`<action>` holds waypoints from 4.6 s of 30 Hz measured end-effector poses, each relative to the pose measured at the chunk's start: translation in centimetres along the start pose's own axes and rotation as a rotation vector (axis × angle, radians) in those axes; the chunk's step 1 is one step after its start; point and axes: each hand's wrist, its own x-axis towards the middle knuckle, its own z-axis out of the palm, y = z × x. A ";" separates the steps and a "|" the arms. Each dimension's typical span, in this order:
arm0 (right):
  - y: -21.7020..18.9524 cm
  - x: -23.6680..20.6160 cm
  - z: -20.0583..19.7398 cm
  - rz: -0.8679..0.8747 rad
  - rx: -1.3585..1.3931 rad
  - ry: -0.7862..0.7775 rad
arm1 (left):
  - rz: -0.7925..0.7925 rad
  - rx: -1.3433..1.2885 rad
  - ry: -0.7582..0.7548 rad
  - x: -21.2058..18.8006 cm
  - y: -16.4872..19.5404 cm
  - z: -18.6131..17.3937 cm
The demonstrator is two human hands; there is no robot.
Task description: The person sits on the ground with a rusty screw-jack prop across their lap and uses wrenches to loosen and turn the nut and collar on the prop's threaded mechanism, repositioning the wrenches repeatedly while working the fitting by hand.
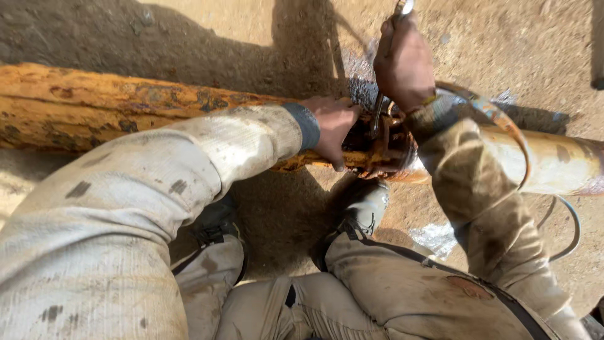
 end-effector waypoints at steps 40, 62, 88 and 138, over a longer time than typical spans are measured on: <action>-1.2 -1.2 -5.3 -0.010 0.442 0.441 | -0.041 0.022 0.005 1.4 0.7 0.8; -2.8 -3.0 0.4 0.128 0.039 0.264 | -0.018 0.026 0.030 0.6 0.4 1.0; -7.1 4.2 -10.9 0.642 1.488 0.113 | 0.029 0.077 0.118 0.7 1.7 0.2; -7.3 -12.6 -10.5 0.198 0.950 -0.030 | -0.019 0.031 0.012 0.2 1.2 0.1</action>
